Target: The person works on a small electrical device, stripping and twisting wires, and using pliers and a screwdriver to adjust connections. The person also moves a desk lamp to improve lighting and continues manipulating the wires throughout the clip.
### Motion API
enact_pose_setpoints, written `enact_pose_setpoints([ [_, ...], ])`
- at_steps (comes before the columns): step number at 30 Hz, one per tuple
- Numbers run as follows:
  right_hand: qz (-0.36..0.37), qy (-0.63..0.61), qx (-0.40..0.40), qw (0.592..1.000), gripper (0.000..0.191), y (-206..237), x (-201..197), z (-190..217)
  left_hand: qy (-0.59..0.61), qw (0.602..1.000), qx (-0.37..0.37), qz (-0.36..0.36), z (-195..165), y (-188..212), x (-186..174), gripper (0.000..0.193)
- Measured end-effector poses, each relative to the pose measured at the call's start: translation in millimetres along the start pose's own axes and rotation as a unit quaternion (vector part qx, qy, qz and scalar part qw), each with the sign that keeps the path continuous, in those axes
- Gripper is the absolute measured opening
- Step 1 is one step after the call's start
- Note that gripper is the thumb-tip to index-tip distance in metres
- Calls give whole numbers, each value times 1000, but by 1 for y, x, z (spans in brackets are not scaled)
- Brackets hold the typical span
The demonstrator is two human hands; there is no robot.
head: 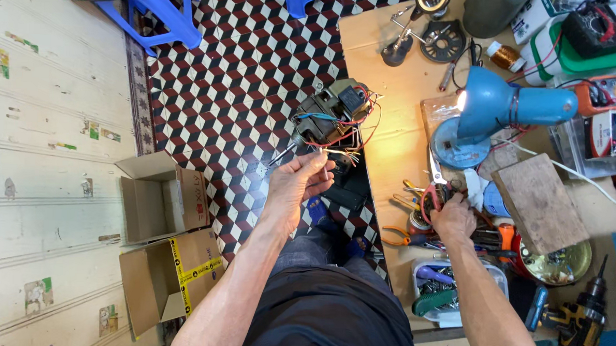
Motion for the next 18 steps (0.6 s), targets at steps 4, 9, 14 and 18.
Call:
enact_pose_setpoints([
  [4,67,32,9,997,78,-11,-4,-3,-23,1000,17,2,3,-5,-6,28],
  [9,129,24,19,991,80,-20,-21,-11,-57,996,65,17,4,-14,-12,26],
  [14,186,-89,64,976,63,-7,-34,-34,-76,994,74,15,5,-13,-13,27],
  [18,154,-238,71,956,57,16,-26,-54,-72,996,57,9,4,-6,-14,27],
])
Point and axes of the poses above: each hand's wrist, its own y-axis away from the middle knuckle, its own x-axis out of the palm, z = x × y, the point moved 2 cm from there along -y, towards the middle knuckle, and after that the axes turned 10 degrees about -x, right-handed, at the moved point
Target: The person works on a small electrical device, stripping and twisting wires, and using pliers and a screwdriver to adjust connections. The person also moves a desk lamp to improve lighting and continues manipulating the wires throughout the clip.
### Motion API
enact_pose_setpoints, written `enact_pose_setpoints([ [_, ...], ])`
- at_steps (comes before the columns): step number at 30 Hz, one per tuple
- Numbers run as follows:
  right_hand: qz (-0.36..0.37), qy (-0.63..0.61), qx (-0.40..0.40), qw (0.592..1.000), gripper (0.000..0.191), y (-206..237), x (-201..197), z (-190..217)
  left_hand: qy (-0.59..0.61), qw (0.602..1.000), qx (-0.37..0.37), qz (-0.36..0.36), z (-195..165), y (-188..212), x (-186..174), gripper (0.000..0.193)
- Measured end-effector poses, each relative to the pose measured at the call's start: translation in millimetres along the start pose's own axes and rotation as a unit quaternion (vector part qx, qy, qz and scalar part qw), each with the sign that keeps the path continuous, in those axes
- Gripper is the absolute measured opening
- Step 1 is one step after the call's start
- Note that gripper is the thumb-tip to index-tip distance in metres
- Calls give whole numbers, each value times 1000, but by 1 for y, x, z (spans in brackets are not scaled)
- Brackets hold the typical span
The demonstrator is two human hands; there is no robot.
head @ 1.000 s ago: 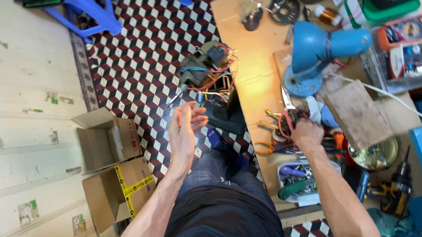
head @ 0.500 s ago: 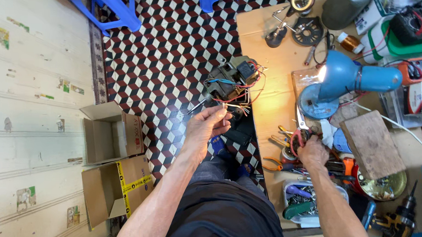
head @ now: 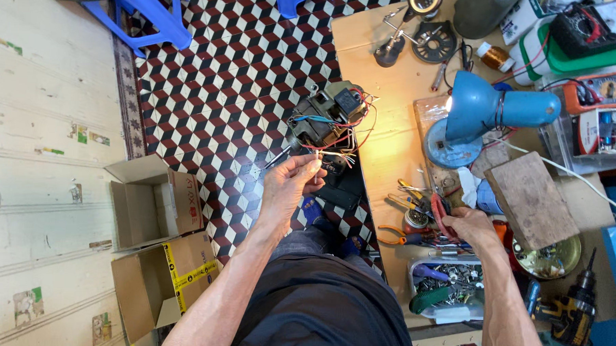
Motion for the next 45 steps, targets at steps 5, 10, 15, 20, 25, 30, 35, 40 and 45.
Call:
enact_pose_setpoints([
  [5,-46,-126,-139,981,61,29,1,-28,13,999,-24,34,0,3,1,25],
  [10,28,-396,-64,916,46,71,1,-46,33,998,-33,30,5,14,1,21],
  [15,43,-548,-86,831,41,86,10,-50,23,999,-28,24,3,17,3,21],
  [20,96,-670,-74,732,45,92,32,-45,30,999,-28,28,4,16,2,25],
  [25,141,-717,-102,675,42,121,58,7,10,1000,-11,26,5,6,1,31],
  [30,196,-671,-194,688,44,144,52,73,8,999,-9,40,3,2,-4,31],
  [35,170,-438,-135,873,57,146,26,119,9,1000,-1,24,1,-1,-1,29],
  [40,277,-309,-200,887,56,146,21,146,-9,1000,9,24,-3,-8,-6,30],
  [45,307,-290,-211,882,51,132,25,159,-29,998,44,19,-4,-10,-5,28],
])
Point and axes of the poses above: each hand's wrist, its own y-axis away from the middle knuckle, its own x-axis out of the palm, z = x × y, the point moved 2 cm from there along -y, towards the middle knuckle, and after that the axes turned 10 degrees about -x, right-handed, at the moved point
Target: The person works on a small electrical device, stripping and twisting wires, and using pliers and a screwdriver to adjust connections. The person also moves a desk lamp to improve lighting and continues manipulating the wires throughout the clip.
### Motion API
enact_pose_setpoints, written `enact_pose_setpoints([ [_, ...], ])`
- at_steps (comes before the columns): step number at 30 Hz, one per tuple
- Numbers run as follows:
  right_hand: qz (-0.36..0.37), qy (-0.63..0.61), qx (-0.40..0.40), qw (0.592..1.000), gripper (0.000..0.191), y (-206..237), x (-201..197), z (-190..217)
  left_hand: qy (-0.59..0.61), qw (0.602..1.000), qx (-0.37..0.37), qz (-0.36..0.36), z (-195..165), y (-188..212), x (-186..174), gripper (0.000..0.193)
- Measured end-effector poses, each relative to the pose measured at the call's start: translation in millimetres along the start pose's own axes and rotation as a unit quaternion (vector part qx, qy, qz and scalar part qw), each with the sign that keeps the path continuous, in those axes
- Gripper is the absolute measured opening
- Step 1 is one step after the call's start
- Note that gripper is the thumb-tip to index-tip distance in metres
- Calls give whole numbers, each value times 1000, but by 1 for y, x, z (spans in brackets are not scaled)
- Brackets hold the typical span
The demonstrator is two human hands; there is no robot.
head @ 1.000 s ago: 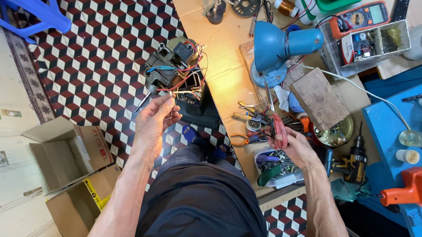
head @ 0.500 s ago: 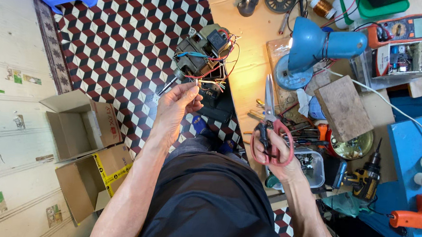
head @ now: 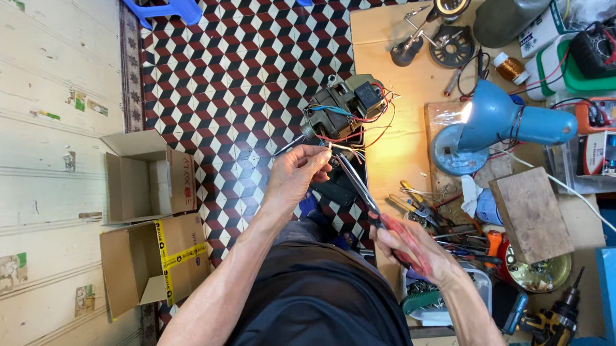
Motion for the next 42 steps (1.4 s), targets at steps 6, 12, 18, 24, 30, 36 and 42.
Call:
enact_pose_setpoints([
  [6,11,-36,-18,999,49,-19,-4,1,-48,998,9,-30,-10,4,1,24],
  [12,30,-66,-35,997,54,-29,-13,-10,-57,998,17,-30,-19,9,1,21],
  [18,0,-32,1,999,58,-27,-19,-7,-63,997,12,-32,-22,9,1,22],
  [24,1,-30,4,1000,60,-33,-17,-6,-71,997,9,-37,-22,8,0,21],
  [30,1,-70,-17,997,59,-48,-17,-12,-63,998,10,-28,-19,6,-1,21],
  [36,30,-115,-22,993,59,-61,-21,-19,-69,997,11,-20,-18,3,-5,22],
  [42,40,-144,-24,989,60,-61,-20,-15,-83,996,11,0,-19,0,-8,23],
])
Point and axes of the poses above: each hand's wrist, its own y-axis away from the middle knuckle, its own x-axis out of the palm, z = x × y, the point moved 2 cm from there along -y, towards the middle knuckle, and after that the axes turned 10 degrees about -x, right-handed, at the moved point
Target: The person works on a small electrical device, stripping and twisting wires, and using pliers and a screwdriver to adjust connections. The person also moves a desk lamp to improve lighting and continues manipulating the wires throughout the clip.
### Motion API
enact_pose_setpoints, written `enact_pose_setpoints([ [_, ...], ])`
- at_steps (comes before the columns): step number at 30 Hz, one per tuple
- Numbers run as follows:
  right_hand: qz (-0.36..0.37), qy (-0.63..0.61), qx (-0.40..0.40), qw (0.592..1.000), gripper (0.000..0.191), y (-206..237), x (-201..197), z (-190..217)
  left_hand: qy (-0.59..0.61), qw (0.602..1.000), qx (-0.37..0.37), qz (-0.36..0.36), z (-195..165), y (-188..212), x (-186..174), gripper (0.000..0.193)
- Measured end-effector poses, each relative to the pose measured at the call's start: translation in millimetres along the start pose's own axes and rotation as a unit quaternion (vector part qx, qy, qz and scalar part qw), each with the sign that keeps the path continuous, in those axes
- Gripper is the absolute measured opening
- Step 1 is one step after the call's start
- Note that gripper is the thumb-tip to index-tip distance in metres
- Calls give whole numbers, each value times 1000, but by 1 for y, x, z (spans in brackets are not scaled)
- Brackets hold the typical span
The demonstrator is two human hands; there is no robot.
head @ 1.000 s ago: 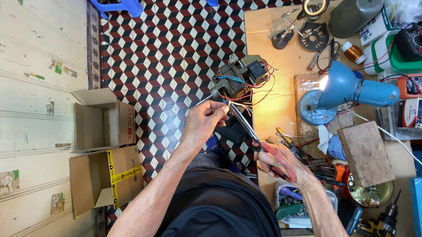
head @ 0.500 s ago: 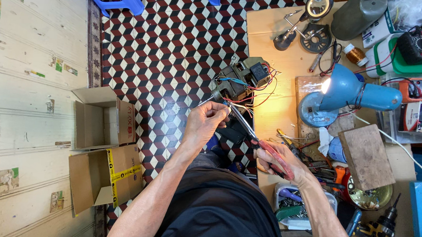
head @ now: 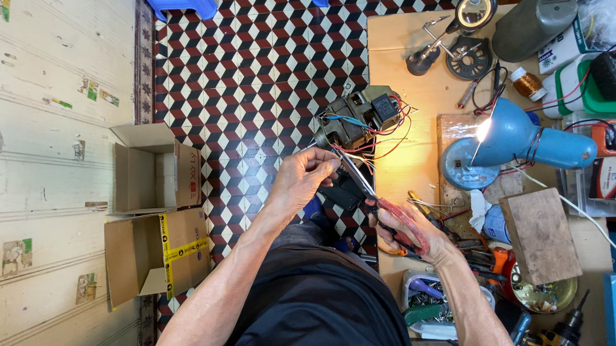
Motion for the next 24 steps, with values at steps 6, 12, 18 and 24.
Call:
enact_pose_setpoints([
  [6,-32,176,53,982,62,-3,4,19,-15,1000,-15,0,0,-2,-3,21],
  [12,-2,394,84,915,45,-10,-11,50,-13,1000,-19,-7,-3,2,-2,20],
  [18,24,497,52,866,43,-6,-7,60,-15,999,-9,-28,11,4,-3,21],
  [24,-37,441,169,880,44,52,-6,11,-64,996,-55,17,78,2,-2,23],
])
Point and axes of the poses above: each hand's wrist, its own y-axis away from the middle knuckle, its own x-axis out of the palm, z = x × y, the point moved 2 cm from there along -y, towards the middle knuckle, and after that the axes turned 10 degrees about -x, right-handed, at the moved point
